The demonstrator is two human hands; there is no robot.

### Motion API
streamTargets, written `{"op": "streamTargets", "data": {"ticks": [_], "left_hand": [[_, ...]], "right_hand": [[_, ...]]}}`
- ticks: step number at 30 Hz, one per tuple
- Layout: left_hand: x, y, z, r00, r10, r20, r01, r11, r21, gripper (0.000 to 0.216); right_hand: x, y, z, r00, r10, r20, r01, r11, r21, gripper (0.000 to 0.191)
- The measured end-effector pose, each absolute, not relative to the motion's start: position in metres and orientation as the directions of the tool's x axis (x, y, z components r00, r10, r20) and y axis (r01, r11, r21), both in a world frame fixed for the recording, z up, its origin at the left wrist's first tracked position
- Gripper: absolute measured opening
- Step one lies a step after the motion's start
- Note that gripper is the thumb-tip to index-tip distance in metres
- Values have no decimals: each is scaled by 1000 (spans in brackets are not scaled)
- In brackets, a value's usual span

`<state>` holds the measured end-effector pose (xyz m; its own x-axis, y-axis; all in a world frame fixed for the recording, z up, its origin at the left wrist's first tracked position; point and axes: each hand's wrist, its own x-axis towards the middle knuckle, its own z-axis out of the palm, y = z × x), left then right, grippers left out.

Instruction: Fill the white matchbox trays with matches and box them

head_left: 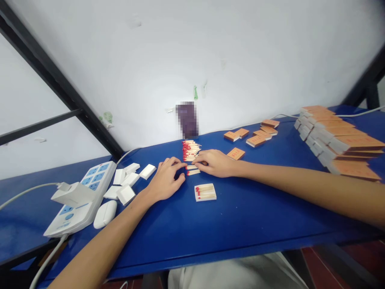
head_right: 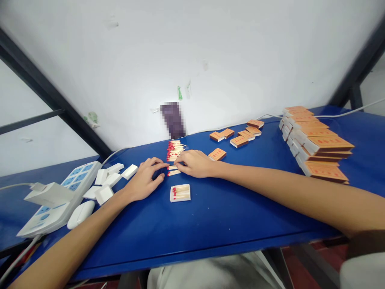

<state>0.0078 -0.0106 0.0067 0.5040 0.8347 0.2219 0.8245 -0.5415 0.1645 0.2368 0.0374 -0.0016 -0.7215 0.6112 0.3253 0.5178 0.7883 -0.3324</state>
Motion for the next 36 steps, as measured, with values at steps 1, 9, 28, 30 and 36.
{"op": "streamTargets", "data": {"ticks": [1,9,28,30,36], "left_hand": [[8,-11,7,504,835,221,824,-542,166,38],[9,-12,10,499,844,200,826,-532,186,38],[7,-12,10,510,838,193,818,-542,190,38],[7,-12,10,517,834,191,811,-549,204,39],[9,-11,6,523,821,230,795,-567,215,42]], "right_hand": [[237,38,-2,-722,611,325,516,788,-334,26],[237,38,-1,-722,613,320,514,785,-346,25],[237,35,1,-713,627,313,527,774,-351,28],[237,34,2,-718,624,307,526,777,-347,29],[238,34,2,-736,616,282,553,786,-274,35]]}}
